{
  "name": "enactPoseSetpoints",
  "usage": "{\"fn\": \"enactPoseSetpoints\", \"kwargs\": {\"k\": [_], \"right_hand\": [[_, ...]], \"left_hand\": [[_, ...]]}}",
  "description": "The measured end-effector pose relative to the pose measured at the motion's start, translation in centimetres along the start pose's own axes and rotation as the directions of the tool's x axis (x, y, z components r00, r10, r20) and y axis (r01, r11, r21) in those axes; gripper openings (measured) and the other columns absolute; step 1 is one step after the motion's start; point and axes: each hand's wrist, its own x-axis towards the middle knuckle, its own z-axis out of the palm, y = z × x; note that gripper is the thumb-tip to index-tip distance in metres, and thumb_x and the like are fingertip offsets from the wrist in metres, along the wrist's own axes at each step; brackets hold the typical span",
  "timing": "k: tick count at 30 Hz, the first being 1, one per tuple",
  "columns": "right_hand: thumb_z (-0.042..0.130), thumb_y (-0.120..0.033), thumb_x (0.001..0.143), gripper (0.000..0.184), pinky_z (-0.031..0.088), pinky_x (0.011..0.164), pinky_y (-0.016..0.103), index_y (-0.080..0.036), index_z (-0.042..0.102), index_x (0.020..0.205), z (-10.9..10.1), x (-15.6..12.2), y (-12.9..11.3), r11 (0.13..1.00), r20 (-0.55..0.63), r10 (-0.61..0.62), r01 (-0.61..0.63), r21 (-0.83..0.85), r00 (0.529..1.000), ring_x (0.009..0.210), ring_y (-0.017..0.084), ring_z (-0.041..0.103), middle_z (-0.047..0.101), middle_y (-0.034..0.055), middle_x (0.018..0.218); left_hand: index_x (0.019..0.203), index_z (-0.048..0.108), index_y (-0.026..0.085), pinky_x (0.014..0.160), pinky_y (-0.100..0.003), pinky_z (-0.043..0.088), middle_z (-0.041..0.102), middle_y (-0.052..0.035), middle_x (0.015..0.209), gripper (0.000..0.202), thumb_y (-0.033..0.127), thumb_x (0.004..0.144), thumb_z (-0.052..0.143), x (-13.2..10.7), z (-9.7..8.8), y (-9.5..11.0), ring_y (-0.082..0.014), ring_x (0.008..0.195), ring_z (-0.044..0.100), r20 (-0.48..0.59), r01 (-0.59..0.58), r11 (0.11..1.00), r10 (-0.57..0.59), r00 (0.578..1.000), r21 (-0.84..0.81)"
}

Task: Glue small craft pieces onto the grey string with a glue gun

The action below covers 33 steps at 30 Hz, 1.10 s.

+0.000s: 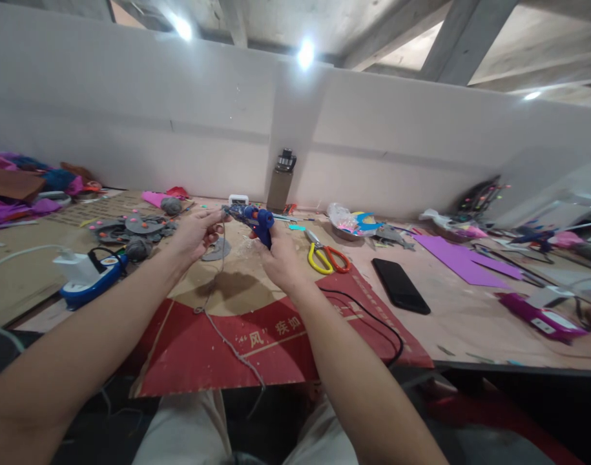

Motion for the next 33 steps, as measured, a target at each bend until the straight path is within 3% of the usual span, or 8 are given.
{"fn": "enactPoseSetpoints", "kwargs": {"k": [11,33], "right_hand": [[0.050,-0.023,0.081,0.022,0.043,0.074,0.035,-0.019,0.056,0.101,0.08,0.12,-0.20,1.000,-0.017,-0.008,0.007,-0.024,1.000,0.078,0.020,0.056,0.063,0.0068,0.089],[0.051,-0.024,0.080,0.024,0.044,0.074,0.037,-0.020,0.056,0.103,0.16,0.16,-0.05,0.997,-0.032,-0.026,0.024,-0.072,0.999,0.080,0.021,0.056,0.063,0.0073,0.090]], "left_hand": [[0.073,0.064,0.012,0.036,-0.014,0.021,0.067,-0.0049,0.075,0.024,0.029,0.062,0.077,0.31,-0.08,-0.34,-0.0020,0.045,0.045,0.008,-0.064,0.997,0.064,0.998,0.047],[0.075,0.062,0.012,0.036,-0.014,0.021,0.065,-0.0043,0.074,0.021,0.027,0.064,0.073,-0.19,0.23,0.26,-0.0020,0.045,0.044,-0.023,-0.062,0.998,0.063,0.998,0.032]]}}
